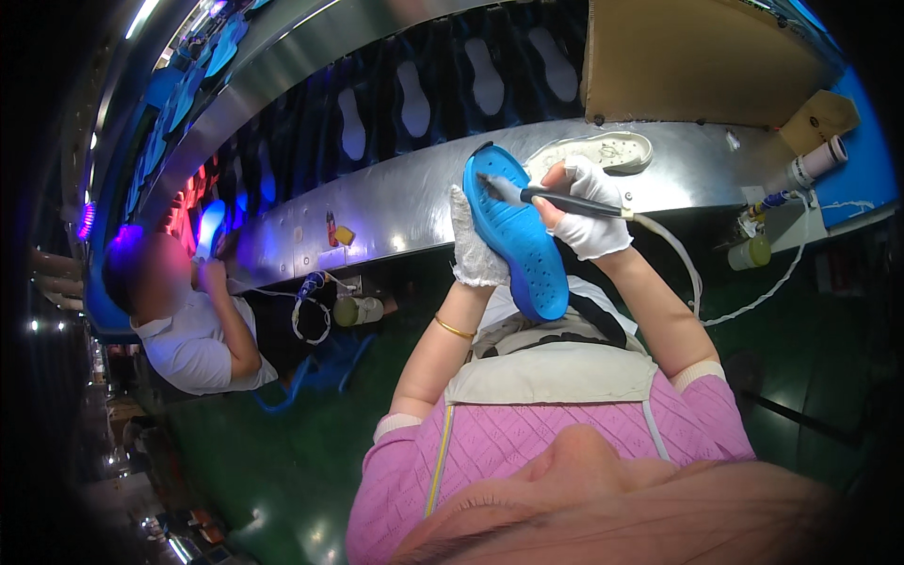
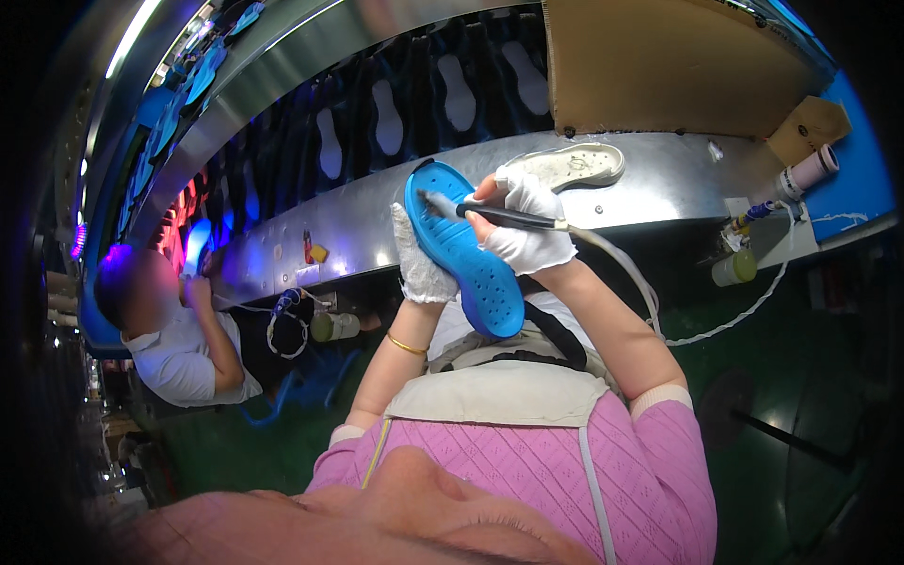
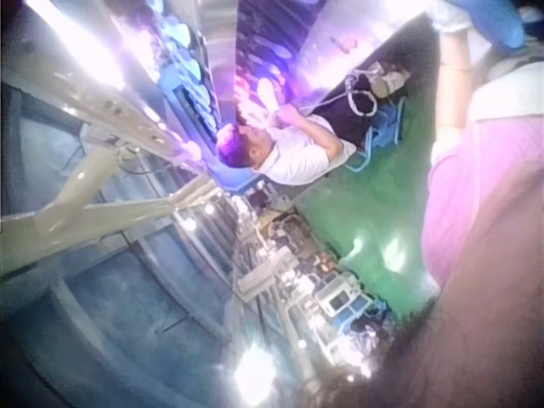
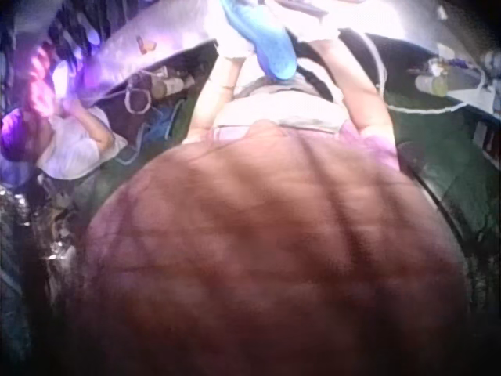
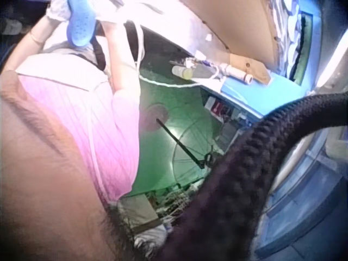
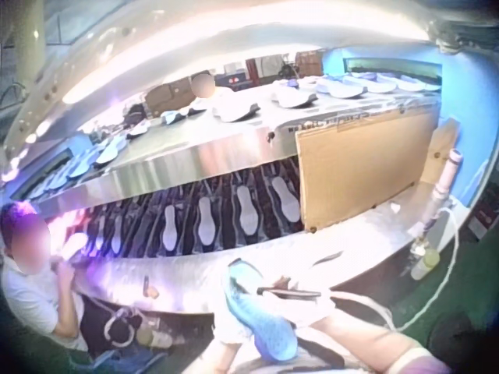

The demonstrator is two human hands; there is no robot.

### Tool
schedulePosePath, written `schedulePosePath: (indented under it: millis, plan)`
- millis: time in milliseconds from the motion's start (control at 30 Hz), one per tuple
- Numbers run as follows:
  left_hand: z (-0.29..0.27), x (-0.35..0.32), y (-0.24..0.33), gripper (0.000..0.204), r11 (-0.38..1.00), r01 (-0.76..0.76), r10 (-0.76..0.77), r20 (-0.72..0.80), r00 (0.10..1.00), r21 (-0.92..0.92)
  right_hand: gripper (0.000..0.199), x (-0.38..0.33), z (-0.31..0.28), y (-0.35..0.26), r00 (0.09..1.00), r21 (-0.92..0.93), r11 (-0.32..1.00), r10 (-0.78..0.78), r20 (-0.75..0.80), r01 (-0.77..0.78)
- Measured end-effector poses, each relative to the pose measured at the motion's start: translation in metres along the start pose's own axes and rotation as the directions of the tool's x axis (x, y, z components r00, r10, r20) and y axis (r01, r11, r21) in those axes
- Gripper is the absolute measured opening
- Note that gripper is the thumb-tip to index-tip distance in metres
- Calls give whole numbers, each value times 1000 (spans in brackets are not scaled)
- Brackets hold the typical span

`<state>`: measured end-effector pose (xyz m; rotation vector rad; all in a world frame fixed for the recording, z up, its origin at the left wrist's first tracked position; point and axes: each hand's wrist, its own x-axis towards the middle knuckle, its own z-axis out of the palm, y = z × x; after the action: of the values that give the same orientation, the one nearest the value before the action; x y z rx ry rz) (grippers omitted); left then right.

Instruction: The person applies adhesive across shoe insoles using an applicator tool and places them onto an upper conveyor belt.

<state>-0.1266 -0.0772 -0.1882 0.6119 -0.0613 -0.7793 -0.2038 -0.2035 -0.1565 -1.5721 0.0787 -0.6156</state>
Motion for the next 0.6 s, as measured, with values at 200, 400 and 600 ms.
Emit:
schedulePosePath:
  millis: [200,400,600]
  plan:
    - [-17,3,9,76,1000,16,-16,-19,1000,23,20,-14,10,5,952,-67,976,-186,242,208]
    - [-10,-2,18,78,997,54,-51,-49,997,58,19,-26,5,11,927,-132,942,-268,261,310]
    - [-18,-25,6,92,967,154,-177,105,978,202,12,-48,-19,20,962,163,964,175,211,-211]
